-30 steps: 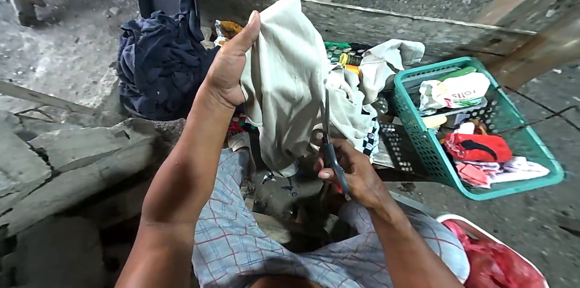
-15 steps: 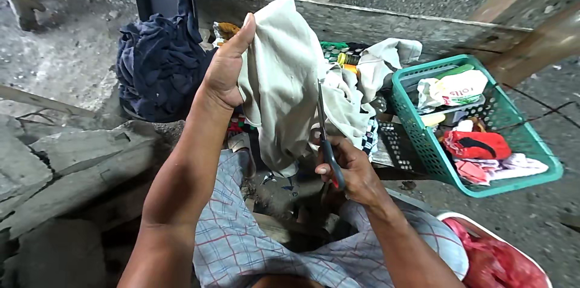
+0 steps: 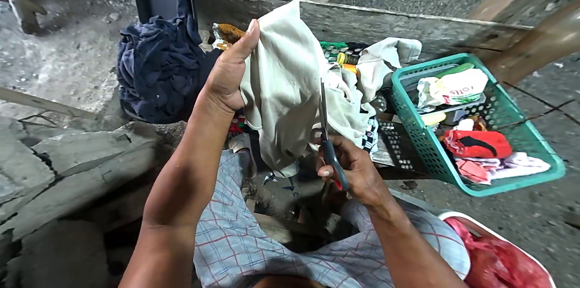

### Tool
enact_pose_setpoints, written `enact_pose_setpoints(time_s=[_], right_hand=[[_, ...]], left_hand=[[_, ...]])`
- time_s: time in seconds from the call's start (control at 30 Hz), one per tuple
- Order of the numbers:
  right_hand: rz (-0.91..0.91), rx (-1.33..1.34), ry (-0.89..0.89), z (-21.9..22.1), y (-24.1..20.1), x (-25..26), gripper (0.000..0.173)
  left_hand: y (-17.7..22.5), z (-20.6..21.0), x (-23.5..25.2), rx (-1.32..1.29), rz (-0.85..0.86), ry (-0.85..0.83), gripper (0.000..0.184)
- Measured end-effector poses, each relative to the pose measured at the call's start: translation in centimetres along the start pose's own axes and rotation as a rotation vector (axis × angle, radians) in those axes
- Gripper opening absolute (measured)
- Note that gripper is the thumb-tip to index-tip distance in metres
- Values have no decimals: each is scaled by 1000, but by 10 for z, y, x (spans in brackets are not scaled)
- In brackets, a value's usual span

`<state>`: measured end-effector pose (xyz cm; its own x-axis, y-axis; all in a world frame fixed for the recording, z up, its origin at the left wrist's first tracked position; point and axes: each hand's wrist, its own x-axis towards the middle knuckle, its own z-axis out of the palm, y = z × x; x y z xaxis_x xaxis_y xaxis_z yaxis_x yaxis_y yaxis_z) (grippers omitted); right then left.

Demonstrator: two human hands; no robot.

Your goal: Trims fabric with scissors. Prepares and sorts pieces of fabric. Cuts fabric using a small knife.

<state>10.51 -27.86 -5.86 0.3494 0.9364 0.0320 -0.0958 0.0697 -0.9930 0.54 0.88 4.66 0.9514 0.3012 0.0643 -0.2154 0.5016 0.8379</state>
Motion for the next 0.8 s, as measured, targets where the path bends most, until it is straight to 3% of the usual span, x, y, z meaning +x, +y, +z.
enact_pose_setpoints(time_s=[0.5,0.8], right_hand=[[-17,22,22,-1,-1,-1,57],[-39,37,-8,-3,-2,0,65]], left_hand=[[-3,-2,2,-42,-10,-35,48],[-5,-2,0,-35,6,-55,46]])
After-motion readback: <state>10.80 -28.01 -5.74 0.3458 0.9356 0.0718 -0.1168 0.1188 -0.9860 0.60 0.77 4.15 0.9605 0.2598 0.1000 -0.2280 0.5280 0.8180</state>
